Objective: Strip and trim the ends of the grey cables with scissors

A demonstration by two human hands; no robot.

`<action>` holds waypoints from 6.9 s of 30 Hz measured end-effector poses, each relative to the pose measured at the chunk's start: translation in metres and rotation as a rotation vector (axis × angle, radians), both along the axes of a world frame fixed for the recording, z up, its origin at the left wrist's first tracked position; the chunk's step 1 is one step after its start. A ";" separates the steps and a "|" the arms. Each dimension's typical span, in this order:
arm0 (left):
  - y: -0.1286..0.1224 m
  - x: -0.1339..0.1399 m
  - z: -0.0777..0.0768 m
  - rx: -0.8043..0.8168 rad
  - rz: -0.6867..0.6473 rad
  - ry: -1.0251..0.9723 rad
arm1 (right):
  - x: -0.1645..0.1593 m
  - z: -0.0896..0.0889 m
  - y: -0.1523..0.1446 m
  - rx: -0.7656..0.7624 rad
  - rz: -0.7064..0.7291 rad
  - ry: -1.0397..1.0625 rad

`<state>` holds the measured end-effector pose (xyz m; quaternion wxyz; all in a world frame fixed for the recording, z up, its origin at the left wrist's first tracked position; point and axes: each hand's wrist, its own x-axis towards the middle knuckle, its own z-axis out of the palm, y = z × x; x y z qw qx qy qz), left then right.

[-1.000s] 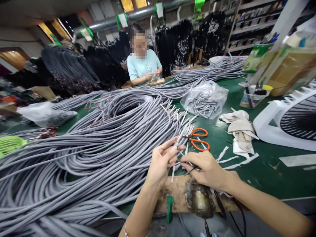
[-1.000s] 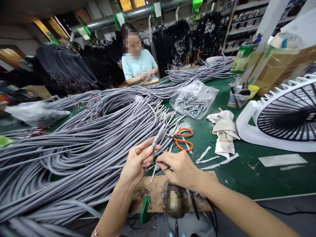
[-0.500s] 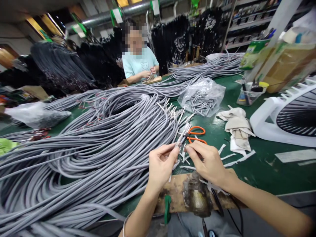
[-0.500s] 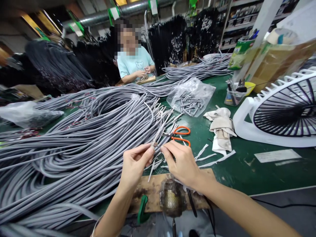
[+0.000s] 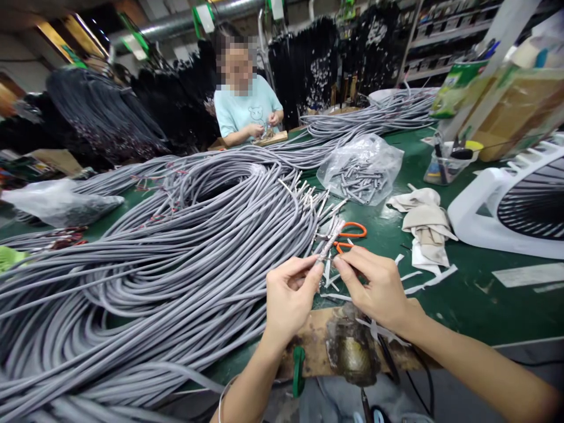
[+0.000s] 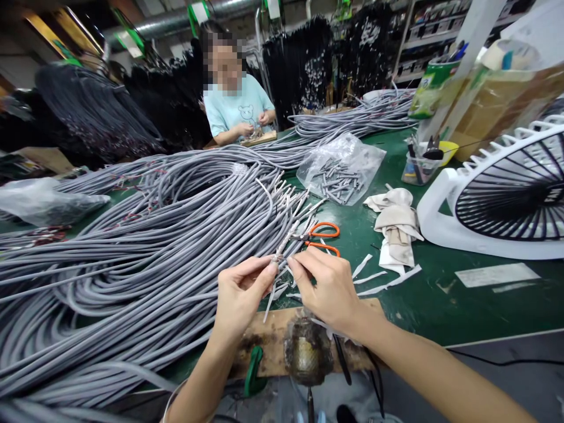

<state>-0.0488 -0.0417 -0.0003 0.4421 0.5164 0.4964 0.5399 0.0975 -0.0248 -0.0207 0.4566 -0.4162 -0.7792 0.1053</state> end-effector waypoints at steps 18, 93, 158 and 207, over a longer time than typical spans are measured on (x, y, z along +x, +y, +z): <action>-0.001 0.000 -0.007 0.194 0.028 0.249 | -0.001 0.007 0.000 -0.144 0.030 0.077; -0.001 -0.006 -0.003 0.034 -0.023 0.064 | -0.004 0.007 0.006 0.170 -0.083 -0.037; -0.006 -0.001 -0.008 0.241 0.047 0.307 | 0.004 0.013 -0.001 -0.075 0.010 0.118; -0.003 0.001 -0.009 0.099 0.096 0.097 | -0.004 0.006 0.006 -0.437 0.070 0.663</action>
